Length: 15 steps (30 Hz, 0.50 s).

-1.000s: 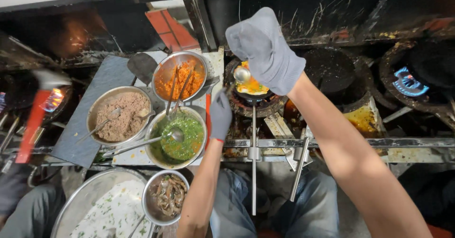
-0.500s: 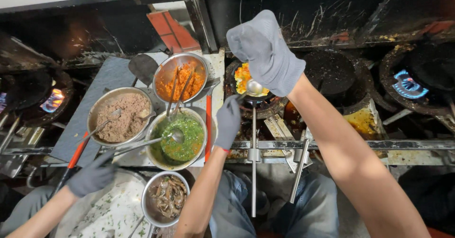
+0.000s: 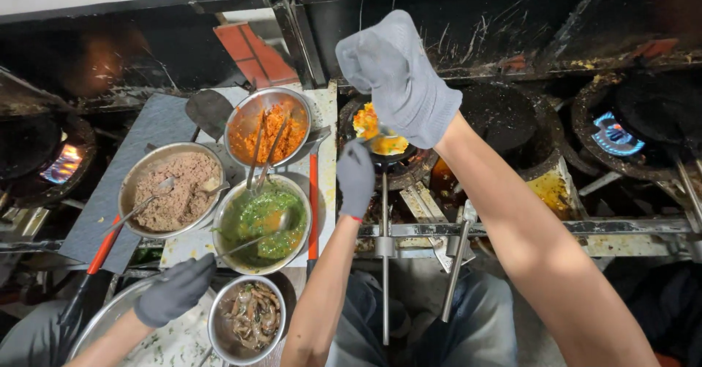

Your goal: The person cooks pancakes on small pans over gas burners, adding shrimp and vegetables before flipping them. Once cooked, the pancakes are transferred to plates on a nearby table.

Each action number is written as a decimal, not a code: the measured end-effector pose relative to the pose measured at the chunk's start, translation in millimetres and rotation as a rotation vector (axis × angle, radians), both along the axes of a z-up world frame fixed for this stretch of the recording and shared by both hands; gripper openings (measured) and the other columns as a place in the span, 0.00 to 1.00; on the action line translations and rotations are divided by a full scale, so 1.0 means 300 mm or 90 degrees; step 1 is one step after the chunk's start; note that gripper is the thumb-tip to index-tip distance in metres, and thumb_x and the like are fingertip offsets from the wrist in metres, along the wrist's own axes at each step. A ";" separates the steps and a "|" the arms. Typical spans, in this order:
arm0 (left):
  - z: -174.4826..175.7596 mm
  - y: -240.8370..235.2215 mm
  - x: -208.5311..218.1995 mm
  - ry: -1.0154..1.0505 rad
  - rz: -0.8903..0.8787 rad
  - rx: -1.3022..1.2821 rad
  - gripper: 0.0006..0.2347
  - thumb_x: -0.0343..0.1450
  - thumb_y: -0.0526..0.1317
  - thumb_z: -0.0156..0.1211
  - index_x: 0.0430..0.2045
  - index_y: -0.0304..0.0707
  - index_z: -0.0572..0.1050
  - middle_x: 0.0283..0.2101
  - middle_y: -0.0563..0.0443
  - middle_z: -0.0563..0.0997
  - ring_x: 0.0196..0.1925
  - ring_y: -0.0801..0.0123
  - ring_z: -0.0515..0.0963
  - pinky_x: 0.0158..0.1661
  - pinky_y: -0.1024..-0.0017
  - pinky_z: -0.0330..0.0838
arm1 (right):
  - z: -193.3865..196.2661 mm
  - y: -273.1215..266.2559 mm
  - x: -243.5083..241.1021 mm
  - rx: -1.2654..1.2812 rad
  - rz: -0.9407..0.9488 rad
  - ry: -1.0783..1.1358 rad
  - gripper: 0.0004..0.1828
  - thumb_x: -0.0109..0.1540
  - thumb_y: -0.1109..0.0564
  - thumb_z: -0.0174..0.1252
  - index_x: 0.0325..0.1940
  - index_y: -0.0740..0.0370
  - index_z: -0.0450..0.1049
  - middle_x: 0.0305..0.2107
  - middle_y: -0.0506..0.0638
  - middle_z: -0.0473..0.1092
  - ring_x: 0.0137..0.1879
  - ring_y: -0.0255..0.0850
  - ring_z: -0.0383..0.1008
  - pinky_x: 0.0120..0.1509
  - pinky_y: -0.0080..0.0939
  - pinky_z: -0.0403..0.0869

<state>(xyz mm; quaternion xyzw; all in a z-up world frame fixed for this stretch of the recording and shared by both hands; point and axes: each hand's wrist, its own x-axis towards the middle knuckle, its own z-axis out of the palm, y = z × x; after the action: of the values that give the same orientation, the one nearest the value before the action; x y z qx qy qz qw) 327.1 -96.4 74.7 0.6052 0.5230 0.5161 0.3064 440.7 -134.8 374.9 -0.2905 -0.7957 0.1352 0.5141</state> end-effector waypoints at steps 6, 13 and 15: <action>-0.112 0.225 0.117 -0.066 0.007 0.038 0.15 0.79 0.40 0.45 0.31 0.30 0.79 0.33 0.38 0.85 0.37 0.46 0.84 0.38 0.57 0.73 | 0.032 0.017 0.001 -0.038 -0.005 0.014 0.42 0.78 0.32 0.31 0.21 0.66 0.57 0.16 0.47 0.51 0.22 0.37 0.54 0.31 0.36 0.57; -0.129 0.279 0.102 0.087 0.153 0.061 0.12 0.78 0.41 0.47 0.31 0.33 0.76 0.30 0.31 0.81 0.35 0.37 0.80 0.34 0.49 0.70 | 0.060 0.052 -0.007 -0.098 0.003 0.088 0.40 0.74 0.29 0.34 0.22 0.64 0.58 0.17 0.45 0.52 0.23 0.35 0.53 0.30 0.38 0.55; -0.118 0.253 0.095 0.118 0.083 0.112 0.11 0.77 0.40 0.46 0.32 0.32 0.74 0.31 0.31 0.80 0.35 0.37 0.80 0.33 0.48 0.70 | 0.057 0.060 -0.008 -0.081 -0.009 0.082 0.41 0.74 0.28 0.33 0.21 0.63 0.58 0.17 0.44 0.52 0.24 0.34 0.53 0.31 0.37 0.55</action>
<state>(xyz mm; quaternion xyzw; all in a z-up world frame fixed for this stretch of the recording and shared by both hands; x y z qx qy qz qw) 355.5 -20.4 39.2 0.6393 0.5401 0.5209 0.1683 438.3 -116.9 392.0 -0.3189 -0.7488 0.2000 0.5455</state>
